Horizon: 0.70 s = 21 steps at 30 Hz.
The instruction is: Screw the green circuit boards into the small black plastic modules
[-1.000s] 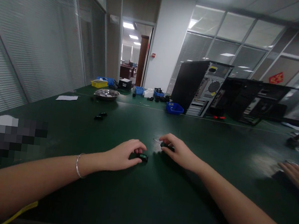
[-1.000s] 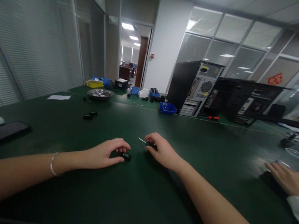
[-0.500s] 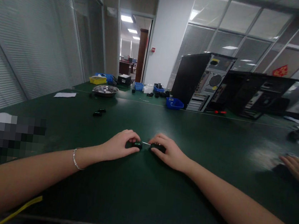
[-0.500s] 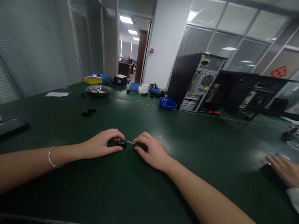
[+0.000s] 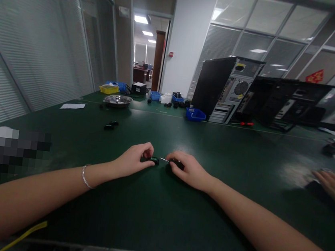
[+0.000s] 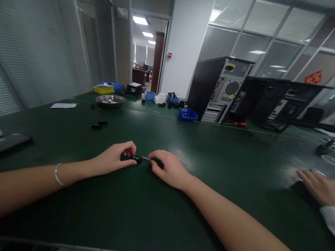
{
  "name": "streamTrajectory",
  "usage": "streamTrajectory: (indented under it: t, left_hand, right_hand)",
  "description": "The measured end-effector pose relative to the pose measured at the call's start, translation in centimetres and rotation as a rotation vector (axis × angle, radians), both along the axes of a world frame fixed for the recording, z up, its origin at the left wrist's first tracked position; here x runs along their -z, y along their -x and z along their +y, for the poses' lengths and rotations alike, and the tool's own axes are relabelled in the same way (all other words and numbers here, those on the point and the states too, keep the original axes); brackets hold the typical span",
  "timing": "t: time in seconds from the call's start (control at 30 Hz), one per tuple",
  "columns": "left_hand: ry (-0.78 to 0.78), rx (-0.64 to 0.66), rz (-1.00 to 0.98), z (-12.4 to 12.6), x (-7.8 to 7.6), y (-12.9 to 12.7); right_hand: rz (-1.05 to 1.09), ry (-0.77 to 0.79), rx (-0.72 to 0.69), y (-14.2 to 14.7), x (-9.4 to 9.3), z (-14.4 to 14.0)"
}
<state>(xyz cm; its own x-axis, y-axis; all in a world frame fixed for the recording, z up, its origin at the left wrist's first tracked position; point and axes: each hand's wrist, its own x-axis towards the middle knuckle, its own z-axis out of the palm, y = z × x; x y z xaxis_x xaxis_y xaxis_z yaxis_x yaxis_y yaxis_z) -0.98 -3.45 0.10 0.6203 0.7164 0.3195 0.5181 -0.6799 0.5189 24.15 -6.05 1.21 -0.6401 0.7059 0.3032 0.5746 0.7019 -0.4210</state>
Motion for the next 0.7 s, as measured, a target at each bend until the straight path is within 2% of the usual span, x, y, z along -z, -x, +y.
streamTrajectory:
  t: [0.7]
  left_hand:
    - [-0.033,-0.016,0.068,-0.02,0.09,-0.09]
  right_hand:
    - [-0.055,-0.092,-0.045,-0.38,0.3,0.23]
